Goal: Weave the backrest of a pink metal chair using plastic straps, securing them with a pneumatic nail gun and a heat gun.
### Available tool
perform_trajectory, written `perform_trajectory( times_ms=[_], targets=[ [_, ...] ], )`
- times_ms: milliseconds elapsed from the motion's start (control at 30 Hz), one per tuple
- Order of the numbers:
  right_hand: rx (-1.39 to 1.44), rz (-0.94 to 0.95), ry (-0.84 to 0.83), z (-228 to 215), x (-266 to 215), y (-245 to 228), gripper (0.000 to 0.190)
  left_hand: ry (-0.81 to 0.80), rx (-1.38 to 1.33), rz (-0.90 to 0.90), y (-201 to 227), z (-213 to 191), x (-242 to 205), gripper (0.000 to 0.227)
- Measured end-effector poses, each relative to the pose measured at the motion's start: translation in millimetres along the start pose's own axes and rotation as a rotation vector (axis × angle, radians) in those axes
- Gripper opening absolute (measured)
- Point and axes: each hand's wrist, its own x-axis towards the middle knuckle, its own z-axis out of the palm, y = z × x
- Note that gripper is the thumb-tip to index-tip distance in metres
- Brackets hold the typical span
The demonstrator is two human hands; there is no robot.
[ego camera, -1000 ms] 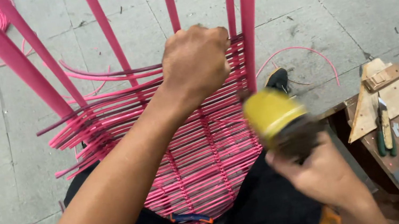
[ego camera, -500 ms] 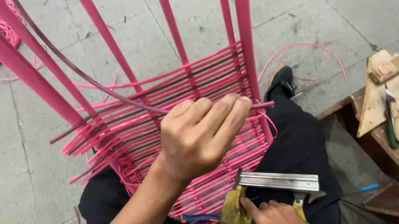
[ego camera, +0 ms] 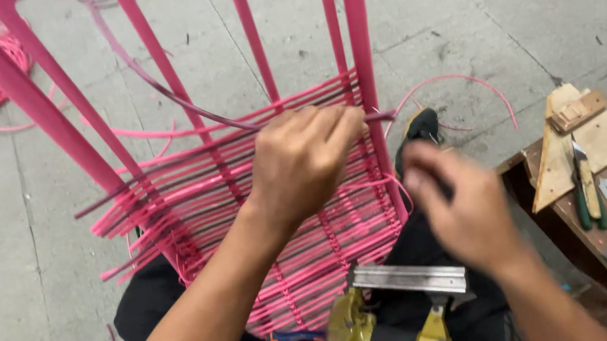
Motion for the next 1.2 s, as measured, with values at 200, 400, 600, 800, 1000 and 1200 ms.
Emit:
perform_trajectory(
  times_ms=[200, 400, 600, 800, 1000, 1200],
  targets=[
    [0.255, -0.118, 0.068, 28, 64, -4, 0.024, 0.043, 0.113, -0.229, -25, -5, -8, 0.006],
    [0.399, -0.234, -0.027, 69, 98, -33, 0.025, 0.048, 0.146, -0.281, -52, -24, -24, 0.009],
    [0.279, -0.25, -0.175, 82, 120, -43, 0.027, 0.007, 0.096, -0.332, -58, -31, -28, 0.009],
    [0.225, -0.214, -0.137, 87, 125, -37, 0.021, -0.081, 0.133, -0.35, -63, -24, -22, 0.015],
    [0.246, -0.233, -0.132, 86, 128, -41, 0.021, -0.105, 0.139, -0.394, -63, -24, -21, 0.027],
    [0.297, -0.171, -0.19, 85, 130, -42, 0.022, -0.129, 0.168, -0.399, -63, -21, -21, 0.031]
  ],
)
